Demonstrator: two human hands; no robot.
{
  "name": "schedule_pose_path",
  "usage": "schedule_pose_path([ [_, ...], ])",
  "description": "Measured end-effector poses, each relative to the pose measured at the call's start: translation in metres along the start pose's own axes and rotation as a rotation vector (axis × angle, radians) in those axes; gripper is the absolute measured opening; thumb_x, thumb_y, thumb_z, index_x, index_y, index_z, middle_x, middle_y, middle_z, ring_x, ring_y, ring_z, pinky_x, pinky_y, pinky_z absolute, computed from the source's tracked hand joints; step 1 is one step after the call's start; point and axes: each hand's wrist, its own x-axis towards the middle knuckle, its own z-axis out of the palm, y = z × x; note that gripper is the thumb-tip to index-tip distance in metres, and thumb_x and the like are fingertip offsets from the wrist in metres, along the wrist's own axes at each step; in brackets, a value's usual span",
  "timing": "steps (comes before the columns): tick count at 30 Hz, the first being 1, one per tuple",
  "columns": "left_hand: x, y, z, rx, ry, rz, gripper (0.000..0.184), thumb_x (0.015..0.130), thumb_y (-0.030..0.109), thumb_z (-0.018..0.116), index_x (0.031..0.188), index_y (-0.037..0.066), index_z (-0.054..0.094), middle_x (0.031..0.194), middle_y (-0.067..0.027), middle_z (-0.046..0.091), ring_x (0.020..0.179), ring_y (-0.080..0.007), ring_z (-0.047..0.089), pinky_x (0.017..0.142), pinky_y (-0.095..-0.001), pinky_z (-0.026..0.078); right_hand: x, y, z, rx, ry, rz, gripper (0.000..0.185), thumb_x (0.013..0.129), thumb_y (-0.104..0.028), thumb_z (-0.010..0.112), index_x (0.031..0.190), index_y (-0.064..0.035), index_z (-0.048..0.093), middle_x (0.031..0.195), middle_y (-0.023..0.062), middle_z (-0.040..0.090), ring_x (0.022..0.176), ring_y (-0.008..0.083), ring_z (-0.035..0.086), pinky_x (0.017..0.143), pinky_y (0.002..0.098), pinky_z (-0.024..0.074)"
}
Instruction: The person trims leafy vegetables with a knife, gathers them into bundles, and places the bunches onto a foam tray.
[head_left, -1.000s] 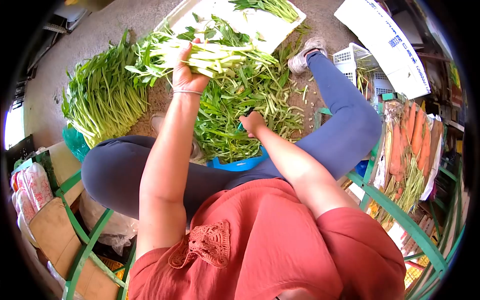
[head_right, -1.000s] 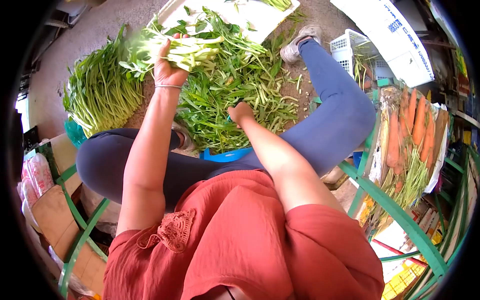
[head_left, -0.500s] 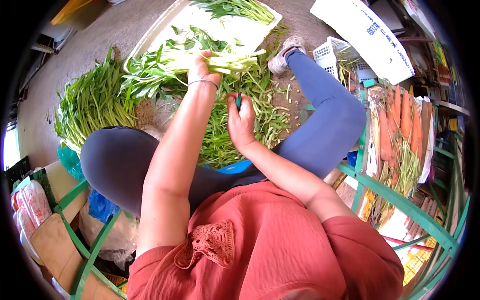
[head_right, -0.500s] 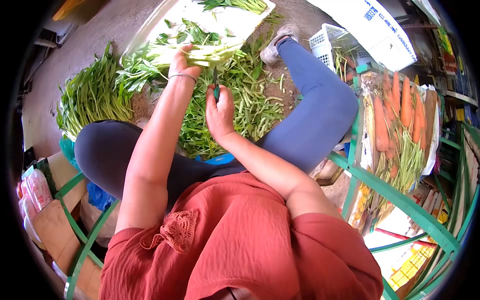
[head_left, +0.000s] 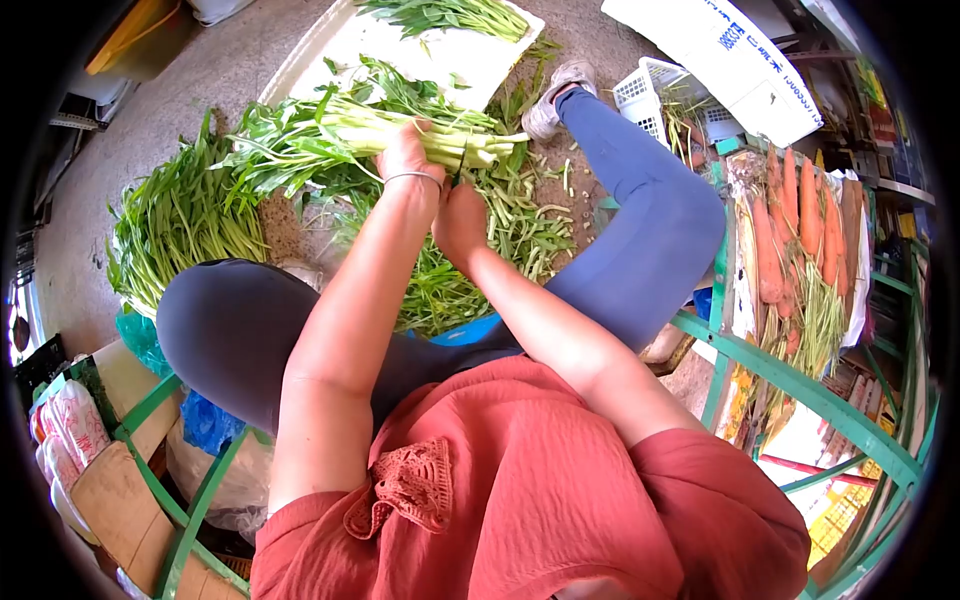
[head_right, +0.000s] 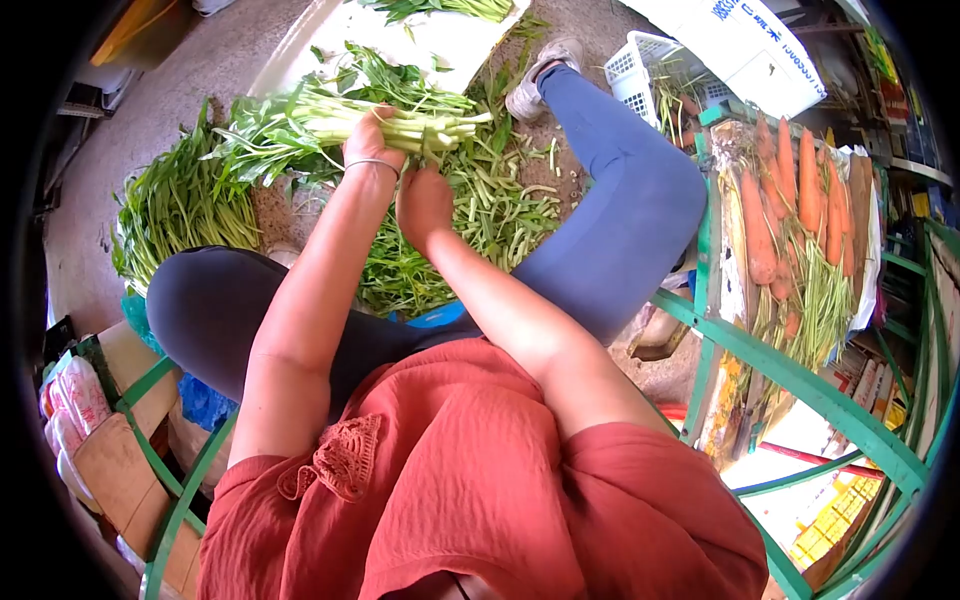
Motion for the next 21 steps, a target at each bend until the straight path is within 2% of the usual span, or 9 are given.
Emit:
schedule_pose_path([
  [2, 0.005, -0.01, -0.011, 0.152, 0.063, 0.067, 0.017, 0.07, -0.003, 0.052, 0.085, 0.002, 0.049, 0.08, -0.0112, 0.053, 0.076, -0.027, 0.054, 0.078, -0.0429, 0.046, 0.005, 0.048, 0.037, -0.212, -0.08, -0.293, 0.03, 0.086, -0.023, 0.041, 0.077, 0.0033, 0.053, 0.067, 0.0221, 0.058, 0.064, 0.0376, 0.056, 0.061, 0.0431, 0.0448],
  [5, 0.019, -0.007, -0.023, 0.082, -0.057, -0.011, 0.018, 0.071, -0.004, 0.05, 0.088, 0.002, 0.049, 0.081, -0.0103, 0.054, 0.077, -0.0264, 0.054, 0.078, -0.0411, 0.046, 0.002, 0.1, 0.092, 0.098, -0.597, 0.099, 0.033, 0.084, -0.025, 0.043, 0.074, 0.0048, 0.055, 0.068, 0.0223, 0.058, 0.066, 0.0363, 0.057, 0.063, 0.0418, 0.0457],
  [7, 0.008, 0.002, -0.02, 0.063, -0.077, -0.036, 0.018, 0.071, -0.005, 0.05, 0.087, 0.003, 0.05, 0.081, -0.0096, 0.054, 0.077, -0.0251, 0.054, 0.078, -0.0405, 0.046, -0.031, 0.062, 0.051, 0.287, -0.423, 0.559, 0.032, 0.082, -0.024, 0.047, 0.079, 0.0075, 0.053, 0.069, 0.023, 0.058, 0.069, 0.0377, 0.057, 0.065, 0.0422, 0.045],
  [8, 0.009, 0.006, -0.021, 0.058, -0.105, -0.046, 0.018, 0.071, -0.005, 0.05, 0.087, 0.003, 0.05, 0.081, -0.0094, 0.054, 0.078, -0.0246, 0.054, 0.079, -0.0404, 0.046, -0.031, 0.063, 0.053, 0.287, -0.424, 0.561, 0.032, 0.082, -0.024, 0.047, 0.079, 0.0075, 0.053, 0.069, 0.023, 0.058, 0.069, 0.0377, 0.057, 0.065, 0.0422, 0.045],
  [11, 0.018, 0.005, -0.033, 0.06, -0.133, -0.033, 0.02, 0.07, -0.004, 0.052, 0.089, 0.003, 0.05, 0.084, -0.0094, 0.054, 0.08, -0.0244, 0.054, 0.08, -0.0413, 0.045, -0.024, 0.054, 0.047, 0.347, -0.108, 0.139, 0.02, 0.085, -0.016, 0.044, 0.081, 0.0036, 0.044, 0.057, 0.0116, 0.054, 0.04, 0.0178, 0.051, 0.038, 0.0294, 0.0428],
  [16, 0.006, 0.007, -0.038, 0.096, -0.224, 0.013, 0.023, 0.07, -0.004, 0.054, 0.091, 0.0, 0.049, 0.085, -0.0093, 0.053, 0.083, -0.0239, 0.053, 0.082, -0.0422, 0.044, -0.006, 0.017, 0.011, 0.227, -0.081, 0.017, 0.024, 0.083, -0.016, 0.04, 0.072, 0.0031, 0.051, 0.054, 0.015, 0.056, 0.044, 0.026, 0.053, 0.047, 0.0363, 0.0422],
  [18, 0.001, 0.011, -0.041, 0.095, -0.314, -0.02, 0.023, 0.07, -0.004, 0.055, 0.092, -0.001, 0.049, 0.086, -0.0088, 0.053, 0.083, -0.0227, 0.053, 0.082, -0.04, 0.044, -0.002, 0.025, 0.008, 0.202, -0.299, 0.016, 0.022, 0.081, -0.015, 0.042, 0.071, 0.0023, 0.052, 0.055, 0.0146, 0.057, 0.042, 0.0226, 0.052, 0.04, 0.0338, 0.0396],
  [20, -0.005, 0.019, -0.042, 0.065, -0.378, -0.12, 0.023, 0.07, -0.004, 0.055, 0.092, 0.0, 0.05, 0.086, -0.0078, 0.054, 0.084, -0.0217, 0.053, 0.084, -0.04, 0.043, -0.009, 0.031, -0.003, 0.598, -1.021, 0.662, 0.015, 0.079, -0.017, 0.047, 0.072, -0.0047, 0.053, 0.054, 0.0083, 0.054, 0.034, 0.012, 0.042, 0.029, 0.0217, 0.0276],
  [21, -0.003, 0.023, -0.041, 0.02, -0.406, -0.152, 0.022, 0.071, -0.004, 0.054, 0.092, 0.001, 0.051, 0.086, -0.0071, 0.055, 0.084, -0.021, 0.053, 0.085, -0.0416, 0.042, -0.015, 0.035, -0.008, 0.665, -1.185, 0.735, 0.015, 0.079, -0.018, 0.047, 0.073, -0.0049, 0.053, 0.054, 0.0073, 0.053, 0.034, 0.0112, 0.041, 0.029, 0.0208, 0.0266],
])
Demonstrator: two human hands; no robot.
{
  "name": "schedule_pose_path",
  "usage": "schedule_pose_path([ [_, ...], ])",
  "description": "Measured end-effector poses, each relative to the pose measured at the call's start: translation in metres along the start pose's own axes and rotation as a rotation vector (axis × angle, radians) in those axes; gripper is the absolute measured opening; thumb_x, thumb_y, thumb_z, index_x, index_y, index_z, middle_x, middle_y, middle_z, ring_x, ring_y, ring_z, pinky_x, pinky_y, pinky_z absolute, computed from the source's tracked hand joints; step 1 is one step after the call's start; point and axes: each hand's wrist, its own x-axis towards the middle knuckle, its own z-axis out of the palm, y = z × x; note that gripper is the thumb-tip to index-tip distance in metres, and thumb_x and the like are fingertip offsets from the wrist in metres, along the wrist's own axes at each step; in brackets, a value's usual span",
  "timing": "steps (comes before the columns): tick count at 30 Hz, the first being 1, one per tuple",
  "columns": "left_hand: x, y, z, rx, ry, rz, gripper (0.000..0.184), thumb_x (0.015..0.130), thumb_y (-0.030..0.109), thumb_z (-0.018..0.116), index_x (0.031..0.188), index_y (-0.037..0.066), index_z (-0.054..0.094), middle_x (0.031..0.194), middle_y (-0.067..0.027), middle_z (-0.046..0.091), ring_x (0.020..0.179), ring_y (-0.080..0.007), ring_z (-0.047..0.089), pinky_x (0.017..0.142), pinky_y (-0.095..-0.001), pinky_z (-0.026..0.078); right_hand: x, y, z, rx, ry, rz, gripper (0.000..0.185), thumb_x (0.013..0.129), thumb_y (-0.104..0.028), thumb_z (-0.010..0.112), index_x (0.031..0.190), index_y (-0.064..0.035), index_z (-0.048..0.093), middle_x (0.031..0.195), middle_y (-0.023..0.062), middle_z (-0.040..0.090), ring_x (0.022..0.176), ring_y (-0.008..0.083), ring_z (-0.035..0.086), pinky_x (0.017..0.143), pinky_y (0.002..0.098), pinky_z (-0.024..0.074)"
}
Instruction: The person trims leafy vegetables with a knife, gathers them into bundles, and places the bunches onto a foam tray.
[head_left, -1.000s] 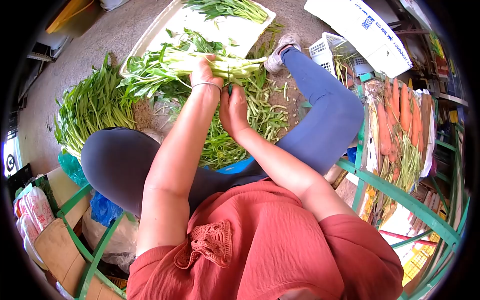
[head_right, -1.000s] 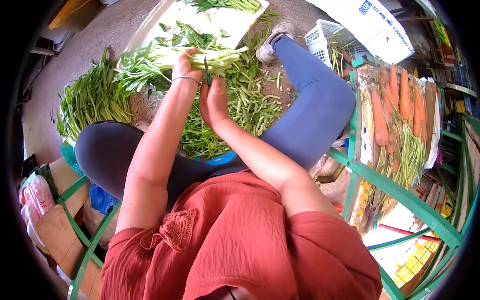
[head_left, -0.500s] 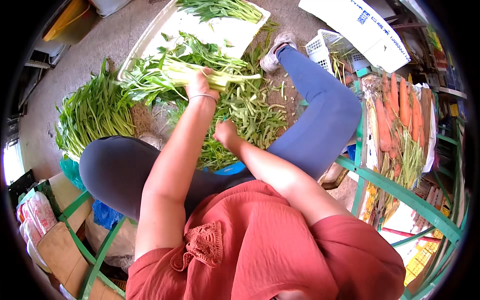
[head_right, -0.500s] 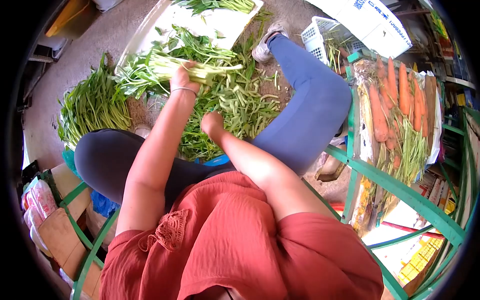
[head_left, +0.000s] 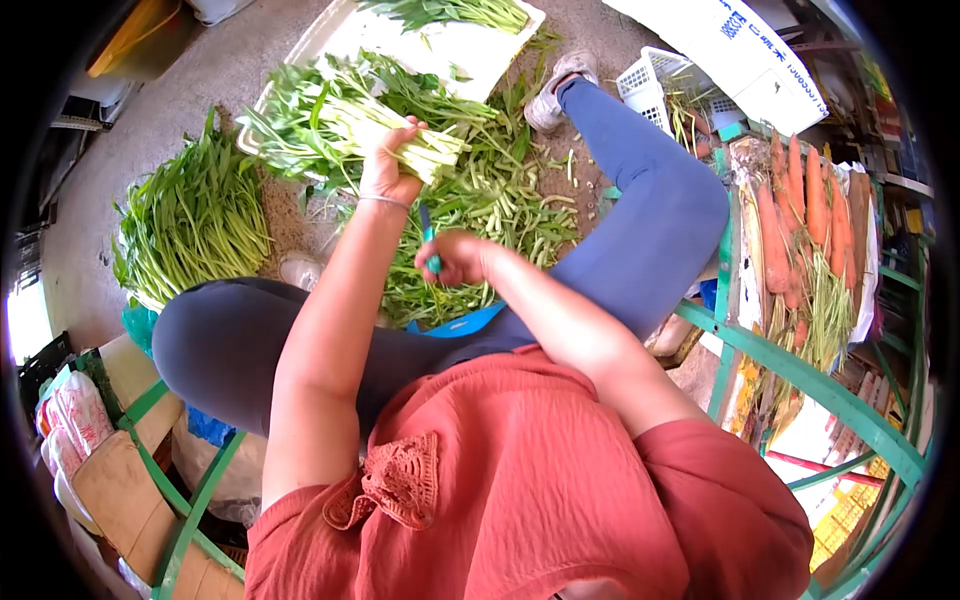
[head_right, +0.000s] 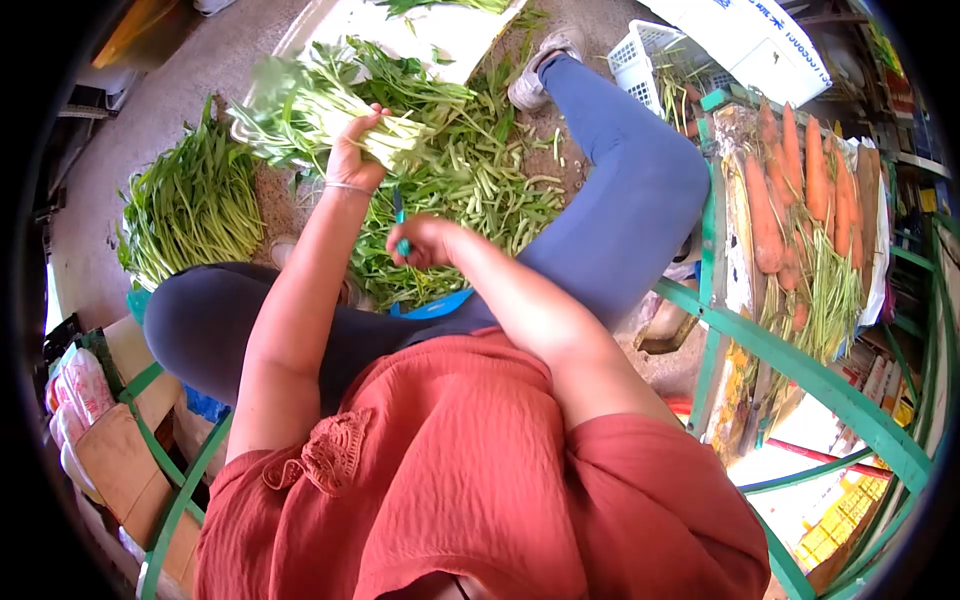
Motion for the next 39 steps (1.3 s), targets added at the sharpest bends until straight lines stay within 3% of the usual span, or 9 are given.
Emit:
schedule_pose_path([
  [2, 0.002, 0.009, -0.005, -0.051, -0.069, -0.031, 0.021, 0.072, -0.003, 0.055, 0.092, 0.002, 0.052, 0.086, -0.0066, 0.055, 0.085, -0.0208, 0.053, 0.086, -0.043, 0.041, 0.001, 0.009, 0.003, 0.102, -0.099, 0.02, 0.013, 0.078, -0.016, 0.045, 0.073, -0.0068, 0.052, 0.053, 0.0067, 0.054, 0.034, 0.0092, 0.039, 0.027, 0.0208, 0.0237],
  [11, -0.005, 0.015, -0.017, -0.088, -0.104, -0.051, 0.024, 0.072, -0.005, 0.054, 0.095, 0.0, 0.051, 0.089, -0.0073, 0.055, 0.088, -0.0207, 0.053, 0.086, -0.0419, 0.042, -0.013, -0.027, 0.033, -0.152, 0.678, -0.885, 0.016, 0.079, -0.013, 0.042, 0.075, -0.0005, 0.051, 0.052, 0.0076, 0.052, 0.036, 0.0111, 0.044, 0.033, 0.0238, 0.0342],
  [15, -0.008, 0.022, -0.018, -0.089, -0.062, 0.012, 0.024, 0.072, -0.004, 0.054, 0.095, 0.0, 0.05, 0.089, -0.0078, 0.055, 0.089, -0.0216, 0.053, 0.087, -0.0437, 0.041, -0.002, -0.008, 0.019, -0.1, 0.077, 0.149, 0.01, 0.075, -0.011, 0.045, 0.069, -0.0039, 0.051, 0.052, 0.0059, 0.053, 0.035, 0.0081, 0.041, 0.028, 0.0199, 0.0251],
  [19, -0.016, 0.025, -0.027, -0.038, -0.046, 0.021, 0.025, 0.071, -0.004, 0.054, 0.095, 0.0, 0.049, 0.088, -0.0076, 0.055, 0.088, -0.0218, 0.053, 0.087, -0.0458, 0.041, 0.007, 0.013, 0.004, -0.44, 0.269, 0.301, 0.014, 0.078, -0.017, 0.049, 0.075, -0.0037, 0.052, 0.07, 0.0131, 0.061, 0.031, 0.0098, 0.04, 0.027, 0.0217, 0.0281],
  [23, -0.002, 0.024, -0.051, 0.269, -0.056, 0.005, 0.036, 0.069, -0.006, 0.054, 0.102, -0.001, 0.043, 0.087, -0.0103, 0.054, 0.084, -0.0238, 0.054, 0.078, -0.0425, 0.047, -0.005, -0.03, -0.027, -1.101, 0.839, -0.06, 0.049, 0.079, -0.037, 0.057, 0.104, 0.0042, 0.05, 0.087, 0.0189, 0.06, 0.07, 0.0309, 0.062, 0.061, 0.0329, 0.0494],
  [27, -0.023, 0.003, -0.042, 0.75, 0.135, 0.133, 0.037, 0.067, -0.006, 0.056, 0.103, -0.001, 0.044, 0.088, -0.0121, 0.054, 0.078, -0.0242, 0.056, 0.068, -0.0358, 0.05, -0.038, -0.092, 0.001, -0.529, 0.522, -0.647, 0.082, 0.07, -0.053, 0.06, 0.121, 0.0058, 0.034, 0.117, 0.0235, 0.045, 0.104, 0.0296, 0.05, 0.088, 0.037, 0.0418],
  [31, -0.038, -0.017, -0.034, 0.87, -0.038, 0.357, 0.041, 0.063, -0.003, 0.062, 0.101, -0.001, 0.047, 0.085, -0.0101, 0.057, 0.078, -0.0161, 0.054, 0.068, -0.0285, 0.046, 0.001, -0.096, 0.023, -0.636, 0.458, -0.729, 0.089, 0.052, -0.042, 0.078, 0.117, 0.0029, 0.037, 0.114, 0.02, 0.049, 0.103, 0.0277, 0.049, 0.093, 0.0335, 0.0383],
  [35, -0.028, -0.035, -0.065, 1.009, 0.001, 0.498, 0.049, 0.063, 0.002, 0.066, 0.105, -0.004, 0.043, 0.098, -0.0143, 0.054, 0.09, -0.0201, 0.053, 0.079, -0.0318, 0.043, 0.016, -0.089, 0.032, -0.503, 0.432, -0.765, 0.046, 0.058, -0.008, 0.071, 0.099, 0.0012, 0.053, 0.09, 0.011, 0.06, 0.081, 0.019, 0.057, 0.074, 0.0292, 0.0473],
  [39, -0.03, -0.02, -0.052, 1.104, 0.036, 0.516, 0.054, 0.063, 0.003, 0.068, 0.108, -0.001, 0.04, 0.098, -0.0096, 0.053, 0.086, -0.0156, 0.053, 0.072, -0.029, 0.046, 0.033, -0.101, 0.025, -0.364, 0.372, -0.785, 0.04, 0.059, -0.002, 0.064, 0.098, 0.0022, 0.055, 0.087, 0.0093, 0.061, 0.074, 0.0145, 0.058, 0.066, 0.0265, 0.0474],
])
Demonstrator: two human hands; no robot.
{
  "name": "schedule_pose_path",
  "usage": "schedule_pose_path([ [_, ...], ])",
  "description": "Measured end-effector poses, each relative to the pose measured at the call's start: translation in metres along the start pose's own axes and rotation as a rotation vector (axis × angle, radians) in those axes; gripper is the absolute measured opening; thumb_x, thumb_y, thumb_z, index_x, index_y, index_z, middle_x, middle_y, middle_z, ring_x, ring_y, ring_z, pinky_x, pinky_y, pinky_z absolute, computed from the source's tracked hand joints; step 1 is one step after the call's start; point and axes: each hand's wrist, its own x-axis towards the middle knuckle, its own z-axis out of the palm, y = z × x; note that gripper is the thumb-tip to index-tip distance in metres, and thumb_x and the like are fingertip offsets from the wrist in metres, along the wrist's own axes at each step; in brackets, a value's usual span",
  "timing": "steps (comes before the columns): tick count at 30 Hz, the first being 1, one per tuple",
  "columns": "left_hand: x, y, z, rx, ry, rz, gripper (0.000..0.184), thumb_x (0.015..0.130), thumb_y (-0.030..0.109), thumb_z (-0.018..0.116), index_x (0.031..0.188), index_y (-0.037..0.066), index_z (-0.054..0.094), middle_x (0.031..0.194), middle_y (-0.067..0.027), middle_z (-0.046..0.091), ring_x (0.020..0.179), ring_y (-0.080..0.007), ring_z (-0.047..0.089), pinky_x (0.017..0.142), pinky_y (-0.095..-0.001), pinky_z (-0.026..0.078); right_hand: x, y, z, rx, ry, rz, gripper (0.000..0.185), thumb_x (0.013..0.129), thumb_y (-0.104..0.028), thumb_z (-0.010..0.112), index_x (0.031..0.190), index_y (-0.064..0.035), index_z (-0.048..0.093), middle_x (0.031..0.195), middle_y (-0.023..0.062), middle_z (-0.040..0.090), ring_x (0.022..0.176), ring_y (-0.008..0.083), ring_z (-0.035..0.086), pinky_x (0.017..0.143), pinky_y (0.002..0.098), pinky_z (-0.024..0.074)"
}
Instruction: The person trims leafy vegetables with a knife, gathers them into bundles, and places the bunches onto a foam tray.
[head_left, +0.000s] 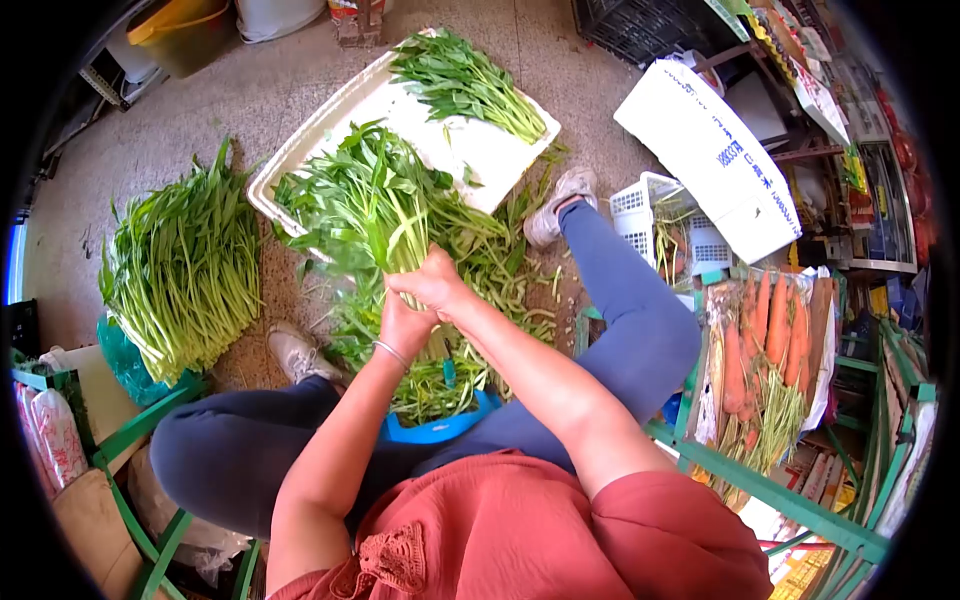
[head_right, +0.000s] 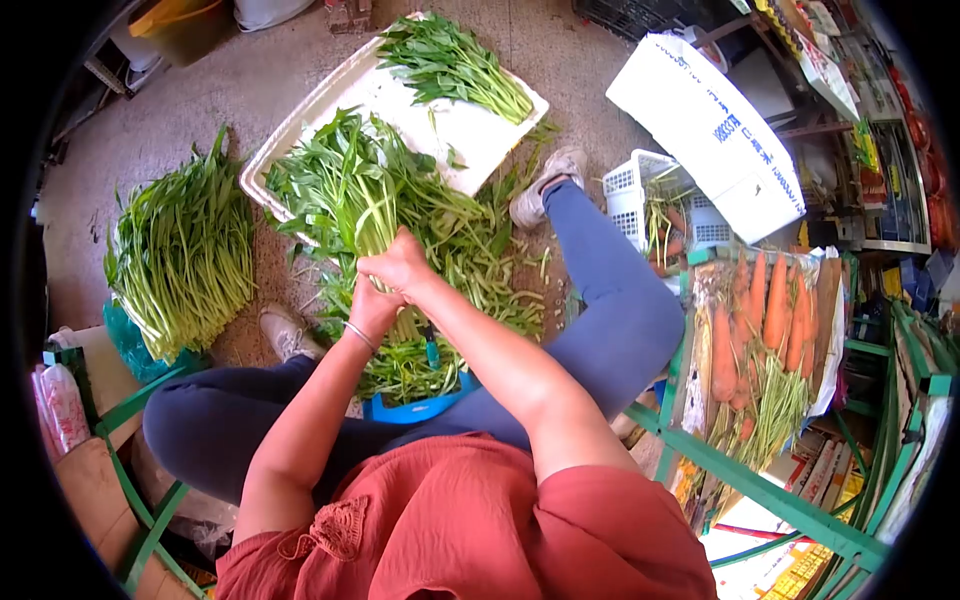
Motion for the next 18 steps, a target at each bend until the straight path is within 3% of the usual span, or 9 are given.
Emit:
schedule_pose_path([
  [2, 0.014, -0.001, -0.006, -0.105, -0.1, -0.091, 0.066, 0.063, 0.005, 0.071, 0.116, -0.002, 0.033, 0.103, -0.0105, 0.051, 0.091, -0.0166, 0.051, 0.077, -0.0292, 0.045, 0.008, -0.036, -0.011, 0.026, -0.068, 0.047, 0.036, 0.06, -0.002, 0.064, 0.095, 0.0018, 0.055, 0.081, 0.0075, 0.06, 0.071, 0.0149, 0.058, 0.067, 0.027, 0.0487],
  [4, 0.022, 0.034, -0.01, -0.412, -0.258, -0.259, 0.082, 0.064, 0.01, 0.073, 0.127, -0.003, 0.023, 0.108, -0.0136, 0.049, 0.097, -0.019, 0.05, 0.083, -0.0291, 0.042, 0.031, -0.066, -0.024, 0.011, -0.068, 0.199, 0.034, 0.062, -0.004, 0.064, 0.094, 0.0007, 0.054, 0.079, 0.0071, 0.056, 0.069, 0.0172, 0.058, 0.069, 0.0281, 0.0506],
  [5, 0.022, 0.05, -0.01, -0.528, -0.222, -0.436, 0.094, 0.066, 0.012, 0.073, 0.134, -0.001, 0.009, 0.116, -0.0176, 0.044, 0.102, -0.0207, 0.048, 0.087, -0.0301, 0.04, 0.045, -0.078, -0.032, -0.024, -0.059, 0.114, 0.033, 0.06, -0.005, 0.065, 0.091, -0.0009, 0.053, 0.078, 0.0077, 0.057, 0.068, 0.0174, 0.058, 0.066, 0.0279, 0.0509],
  [6, 0.025, 0.046, -0.009, -0.561, -0.198, -0.45, 0.096, 0.067, 0.013, 0.071, 0.134, 0.0, 0.004, 0.122, -0.0225, 0.039, 0.107, -0.0245, 0.046, 0.089, -0.0328, 0.039, 0.06, -0.088, -0.04, -0.057, -0.05, 0.029, 0.033, 0.058, -0.006, 0.065, 0.088, -0.0025, 0.053, 0.076, 0.0084, 0.058, 0.066, 0.0177, 0.058, 0.063, 0.0277, 0.0512],
  [8, 0.025, 0.025, -0.009, -0.35, -0.214, -0.437, 0.1, 0.066, 0.023, 0.074, 0.133, -0.002, 0.005, 0.125, -0.0295, 0.032, 0.11, -0.0319, 0.045, 0.087, -0.0356, 0.042, 0.097, -0.1, -0.058, -0.244, 0.028, -0.189, 0.044, 0.057, -0.006, 0.066, 0.096, -0.0041, 0.048, 0.082, 0.0083, 0.056, 0.074, 0.0187, 0.057, 0.068, 0.0285, 0.0514],
  [10, 0.024, 0.003, -0.01, -0.313, -0.279, -0.588, 0.088, 0.068, 0.022, 0.073, 0.131, -0.003, 0.017, 0.122, -0.0307, 0.036, 0.109, -0.0331, 0.045, 0.088, -0.0362, 0.042, 0.13, -0.121, -0.075, -0.467, 0.065, -0.231, 0.052, 0.057, -0.011, 0.068, 0.102, -0.0064, 0.044, 0.087, 0.0074, 0.053, 0.08, 0.0202, 0.054, 0.073, 0.0306, 0.0503],
  [14, 0.016, -0.022, -0.011, -0.286, -0.33, -0.679, 0.071, 0.073, 0.012, 0.067, 0.127, -0.004, 0.024, 0.115, -0.0281, 0.044, 0.098, -0.0284, 0.054, 0.08, -0.0318, 0.047, 0.199, -0.128, -0.111, -0.731, 0.224, -0.407, 0.046, 0.057, -0.02, 0.068, 0.094, -0.0092, 0.043, 0.083, 0.0062, 0.052, 0.076, 0.0179, 0.052, 0.074, 0.0327, 0.0486],
  [17, 0.02, -0.031, -0.014, -0.206, -0.329, -0.736, 0.06, 0.075, 0.009, 0.063, 0.124, -0.003, 0.031, 0.11, -0.0233, 0.05, 0.094, -0.0242, 0.056, 0.078, -0.0303, 0.047, 0.256, -0.09, -0.152, -0.843, 0.222, -0.317, 0.054, 0.058, -0.022, 0.069, 0.102, -0.0068, 0.042, 0.09, 0.0094, 0.054, 0.081, 0.0203, 0.054, 0.078, 0.0337, 0.0472],
  [18, 0.022, -0.032, -0.015, -0.173, -0.332, -0.767, 0.058, 0.076, 0.008, 0.062, 0.124, -0.002, 0.031, 0.11, -0.022, 0.05, 0.095, -0.0233, 0.055, 0.08, -0.0302, 0.045, 0.273, -0.073, -0.17, -0.945, 0.183, -0.122, 0.061, 0.059, -0.021, 0.07, 0.109, -0.0045, 0.039, 0.095, 0.0121, 0.054, 0.086, 0.0231, 0.055, 0.08, 0.0342, 0.0461],
])
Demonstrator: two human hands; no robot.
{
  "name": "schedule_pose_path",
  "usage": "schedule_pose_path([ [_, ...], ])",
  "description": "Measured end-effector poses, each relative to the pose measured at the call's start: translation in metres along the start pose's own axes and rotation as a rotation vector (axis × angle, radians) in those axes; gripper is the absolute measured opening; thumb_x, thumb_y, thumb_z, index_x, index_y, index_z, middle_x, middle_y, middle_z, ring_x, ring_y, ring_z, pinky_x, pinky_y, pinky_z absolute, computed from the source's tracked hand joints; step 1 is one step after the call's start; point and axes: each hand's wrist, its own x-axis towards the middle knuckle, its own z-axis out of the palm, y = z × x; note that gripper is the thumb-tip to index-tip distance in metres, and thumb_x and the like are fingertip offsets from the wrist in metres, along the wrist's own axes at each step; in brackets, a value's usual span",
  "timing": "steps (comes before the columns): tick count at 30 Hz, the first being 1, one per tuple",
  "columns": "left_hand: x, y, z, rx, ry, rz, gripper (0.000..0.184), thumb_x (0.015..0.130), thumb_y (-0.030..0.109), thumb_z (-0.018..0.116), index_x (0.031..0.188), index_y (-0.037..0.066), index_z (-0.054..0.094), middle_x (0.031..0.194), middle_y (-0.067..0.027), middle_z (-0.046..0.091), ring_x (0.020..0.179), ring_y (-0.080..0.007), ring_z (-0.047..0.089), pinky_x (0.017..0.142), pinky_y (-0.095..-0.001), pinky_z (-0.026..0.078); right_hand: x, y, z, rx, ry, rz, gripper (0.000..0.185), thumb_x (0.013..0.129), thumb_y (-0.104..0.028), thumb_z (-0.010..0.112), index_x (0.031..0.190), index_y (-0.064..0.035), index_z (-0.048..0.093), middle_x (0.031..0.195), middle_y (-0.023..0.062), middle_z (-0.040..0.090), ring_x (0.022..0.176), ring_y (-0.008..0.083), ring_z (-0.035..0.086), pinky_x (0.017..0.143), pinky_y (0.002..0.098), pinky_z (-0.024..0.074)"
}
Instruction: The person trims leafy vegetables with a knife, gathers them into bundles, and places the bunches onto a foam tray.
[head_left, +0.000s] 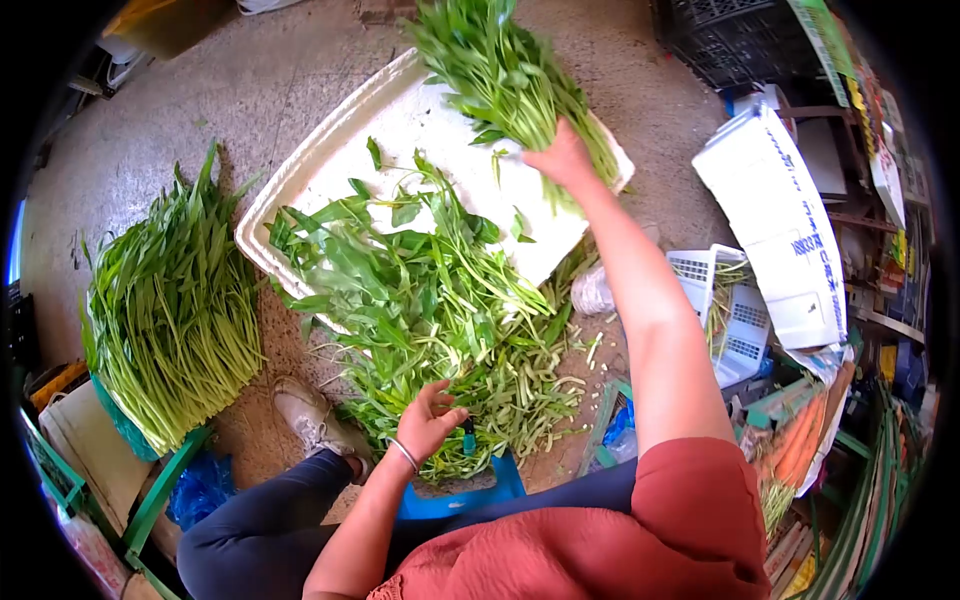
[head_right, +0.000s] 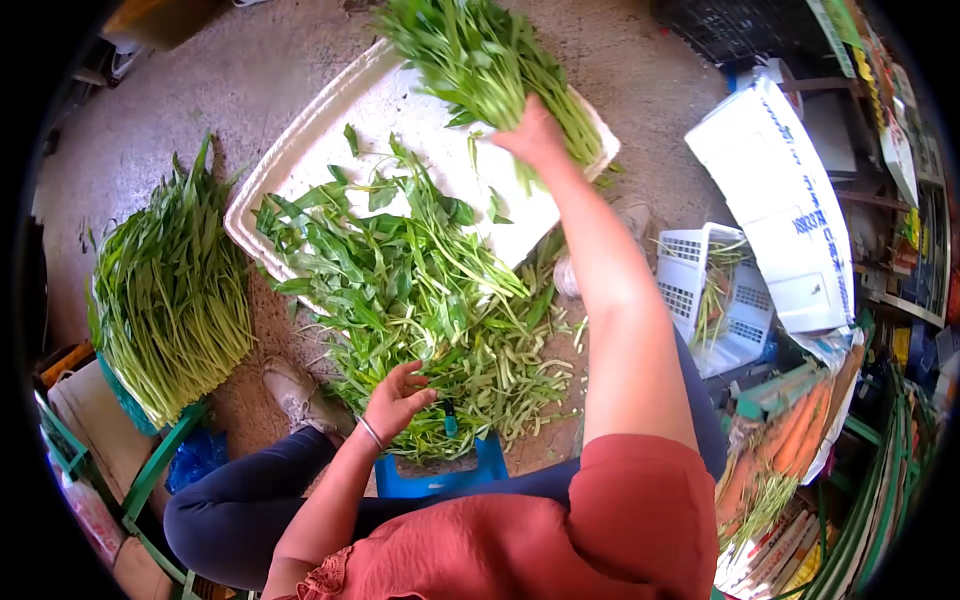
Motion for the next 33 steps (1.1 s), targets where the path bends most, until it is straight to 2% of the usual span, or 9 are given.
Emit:
schedule_pose_path([
  [4, 0.005, 0.004, -0.002, -0.04, 0.036, -0.056, 0.054, 0.077, 0.007, 0.061, 0.123, -0.001, 0.034, 0.109, -0.0199, 0.051, 0.093, -0.0218, 0.055, 0.079, -0.0297, 0.045, 0.023, 0.03, 0.021, -0.104, -0.115, 0.32, 0.073, 0.062, -0.02, 0.071, 0.12, 0.0001, 0.032, 0.106, 0.0171, 0.053, 0.096, 0.0272, 0.054, 0.085, 0.0352, 0.0432],
  [9, 0.011, -0.004, -0.002, 0.035, 0.065, -0.037, 0.048, 0.077, 0.008, 0.061, 0.119, 0.001, 0.039, 0.104, -0.0166, 0.054, 0.091, -0.0193, 0.056, 0.077, -0.0278, 0.045, 0.025, 0.044, 0.027, -0.148, -0.142, 0.221, 0.081, 0.062, -0.033, 0.073, 0.123, -0.0006, 0.03, 0.107, 0.0185, 0.052, 0.098, 0.0255, 0.053, 0.086, 0.0376, 0.0425],
  [14, 0.009, -0.011, -0.004, 0.032, 0.091, -0.007, 0.048, 0.076, 0.008, 0.061, 0.118, -0.001, 0.04, 0.102, -0.016, 0.055, 0.088, -0.0183, 0.056, 0.076, -0.0264, 0.046, 0.005, 0.034, 0.013, -0.39, 0.034, 0.124, 0.094, 0.054, -0.051, 0.073, 0.124, -0.0048, 0.031, 0.115, 0.0183, 0.049, 0.108, 0.0293, 0.048, 0.091, 0.0422, 0.0369],
  [18, 0.01, -0.022, -0.01, 0.154, 0.155, 0.085, 0.05, 0.072, 0.016, 0.064, 0.115, -0.001, 0.045, 0.097, -0.0174, 0.059, 0.085, -0.0214, 0.059, 0.072, -0.0297, 0.047, -0.051, 0.022, 0.016, -0.533, 0.489, -0.089, 0.067, 0.069, -0.043, 0.064, 0.119, -0.005, 0.04, 0.105, 0.0148, 0.055, 0.1, 0.029, 0.05, 0.085, 0.0433, 0.0375],
  [20, 0.008, -0.021, -0.012, 0.164, 0.175, 0.109, 0.05, 0.072, 0.018, 0.064, 0.114, -0.001, 0.045, 0.095, -0.0165, 0.06, 0.083, -0.0214, 0.059, 0.072, -0.0302, 0.047, -0.091, -0.001, 0.021, -0.387, 0.191, 0.04, 0.037, 0.078, -0.037, 0.056, 0.092, -0.0033, 0.059, 0.099, 0.0127, 0.057, 0.092, 0.0257, 0.053, 0.078, 0.0398, 0.0397],
  [23, 0.003, -0.018, -0.015, 0.171, 0.184, 0.136, 0.05, 0.072, 0.018, 0.064, 0.114, -0.002, 0.045, 0.096, -0.0165, 0.06, 0.082, -0.0216, 0.059, 0.071, -0.0302, 0.047, -0.137, -0.015, 0.05, -0.622, -0.426, 0.304, 0.054, 0.073, -0.051, 0.057, 0.107, -0.0091, 0.058, 0.118, 0.0171, 0.045, 0.112, 0.0274, 0.041, 0.096, 0.0446, 0.0271],
  [25, -0.001, -0.014, -0.016, 0.192, 0.195, 0.155, 0.049, 0.072, 0.017, 0.063, 0.113, -0.002, 0.046, 0.095, -0.0166, 0.06, 0.081, -0.0209, 0.058, 0.071, -0.0295, 0.046, -0.168, -0.019, 0.071, -0.688, -0.418, 0.208, 0.043, 0.075, -0.04, 0.06, 0.1, -0.0062, 0.059, 0.12, 0.0143, 0.044, 0.118, 0.0244, 0.034, 0.099, 0.0423, 0.0231],
  [30, -0.008, -0.007, -0.017, 0.096, 0.165, 0.18, 0.043, 0.075, 0.01, 0.059, 0.114, -0.002, 0.046, 0.098, -0.0136, 0.059, 0.082, -0.0171, 0.057, 0.071, -0.0269, 0.045, -0.206, -0.028, 0.089, -0.492, -0.249, 0.218, 0.024, 0.077, -0.022, 0.06, 0.093, -0.0051, 0.06, 0.097, 0.0115, 0.059, 0.094, 0.0272, 0.053, 0.088, 0.039, 0.0351],
  [33, -0.016, 0.007, -0.018, -0.147, 0.151, 0.122, 0.036, 0.077, 0.009, 0.057, 0.112, 0.001, 0.049, 0.096, -0.0088, 0.059, 0.077, -0.014, 0.057, 0.066, -0.0253, 0.044, -0.235, -0.038, 0.086, 0.505, -0.371, 0.256, 0.019, 0.08, -0.018, 0.058, 0.089, -0.0016, 0.058, 0.075, 0.0078, 0.062, 0.068, 0.0171, 0.059, 0.059, 0.0288, 0.0465],
])
